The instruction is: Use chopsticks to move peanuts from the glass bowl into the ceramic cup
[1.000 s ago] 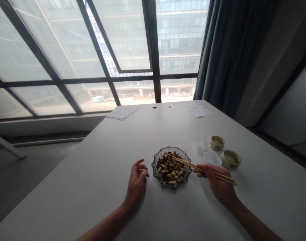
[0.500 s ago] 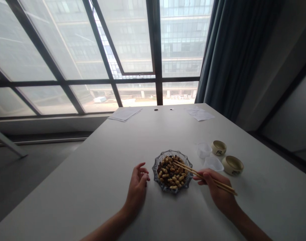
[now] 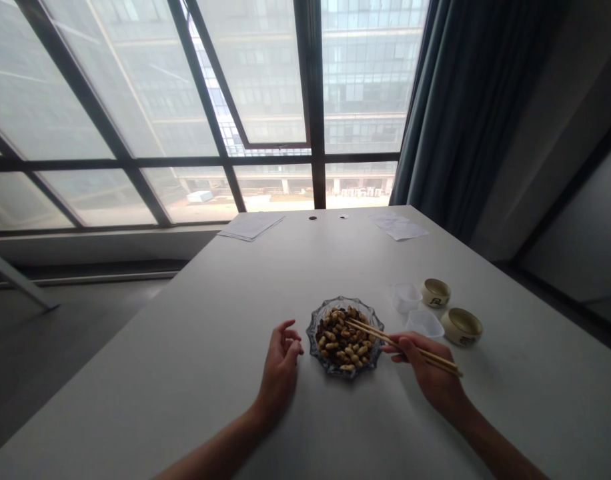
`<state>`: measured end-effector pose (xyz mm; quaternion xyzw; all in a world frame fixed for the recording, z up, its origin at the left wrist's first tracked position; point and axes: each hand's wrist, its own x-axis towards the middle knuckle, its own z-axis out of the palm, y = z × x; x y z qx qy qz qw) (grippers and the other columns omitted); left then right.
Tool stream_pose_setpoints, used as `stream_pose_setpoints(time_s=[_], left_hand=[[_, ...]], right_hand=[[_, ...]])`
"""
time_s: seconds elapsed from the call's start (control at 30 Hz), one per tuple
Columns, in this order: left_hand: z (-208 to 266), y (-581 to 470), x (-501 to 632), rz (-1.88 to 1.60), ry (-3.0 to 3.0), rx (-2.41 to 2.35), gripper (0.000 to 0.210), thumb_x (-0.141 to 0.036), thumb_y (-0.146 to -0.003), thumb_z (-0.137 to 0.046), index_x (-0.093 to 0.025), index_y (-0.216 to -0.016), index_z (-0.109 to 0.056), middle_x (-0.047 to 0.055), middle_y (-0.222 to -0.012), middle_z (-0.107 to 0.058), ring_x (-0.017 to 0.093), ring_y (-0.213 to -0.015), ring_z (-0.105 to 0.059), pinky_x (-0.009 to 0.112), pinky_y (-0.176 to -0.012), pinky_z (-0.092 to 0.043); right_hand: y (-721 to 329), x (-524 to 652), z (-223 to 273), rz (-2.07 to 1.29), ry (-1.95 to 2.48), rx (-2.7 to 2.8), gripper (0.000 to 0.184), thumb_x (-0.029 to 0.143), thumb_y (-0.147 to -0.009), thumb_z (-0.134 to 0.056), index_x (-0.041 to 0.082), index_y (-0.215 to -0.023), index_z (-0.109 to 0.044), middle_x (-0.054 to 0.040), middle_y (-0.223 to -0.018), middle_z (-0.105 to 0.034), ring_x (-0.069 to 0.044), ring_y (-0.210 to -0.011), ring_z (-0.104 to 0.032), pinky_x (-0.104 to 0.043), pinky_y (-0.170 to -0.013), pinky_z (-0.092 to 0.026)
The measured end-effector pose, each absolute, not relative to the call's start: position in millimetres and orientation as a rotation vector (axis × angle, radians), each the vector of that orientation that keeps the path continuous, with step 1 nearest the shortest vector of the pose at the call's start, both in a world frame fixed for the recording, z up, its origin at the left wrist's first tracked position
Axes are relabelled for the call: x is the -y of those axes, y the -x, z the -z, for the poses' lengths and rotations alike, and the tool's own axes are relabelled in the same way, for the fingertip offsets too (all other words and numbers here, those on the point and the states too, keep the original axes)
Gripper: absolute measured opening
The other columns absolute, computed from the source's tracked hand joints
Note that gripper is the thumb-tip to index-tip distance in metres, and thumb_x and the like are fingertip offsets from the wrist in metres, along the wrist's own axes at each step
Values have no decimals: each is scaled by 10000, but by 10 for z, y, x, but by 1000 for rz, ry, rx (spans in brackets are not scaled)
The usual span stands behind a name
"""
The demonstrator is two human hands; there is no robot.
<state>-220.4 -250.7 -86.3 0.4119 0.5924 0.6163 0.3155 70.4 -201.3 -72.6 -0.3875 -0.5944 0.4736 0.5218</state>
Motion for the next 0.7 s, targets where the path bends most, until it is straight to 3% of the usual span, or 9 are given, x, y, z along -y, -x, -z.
stream_pose_setpoints(time_s=[0.37,0.7], left_hand=[[866,2220,2499,-1611,-1123,-1558,490,-349,-798,-588,-166,-1249,-535,12,-906,-578,185,-743,-563,293,-643,-468],[886,2245,2502,-1607,-1129,-1563,471,-365,-834,-586,-173,-1261,-533,11,-913,-584,179,-735,-565,288,-632,-473]], right_hand=[[-586,2028,856,-1117,937,1296,407,556,-917,-712,170,-942,-837,-131,-948,-825,-306,-844,-814,-394,-742,-701],[-671,2069,763,-1129,926,1089,423,546,-857,-787,128,-896,-834,-153,-849,-822,-311,-765,-817,-378,-698,-707]])
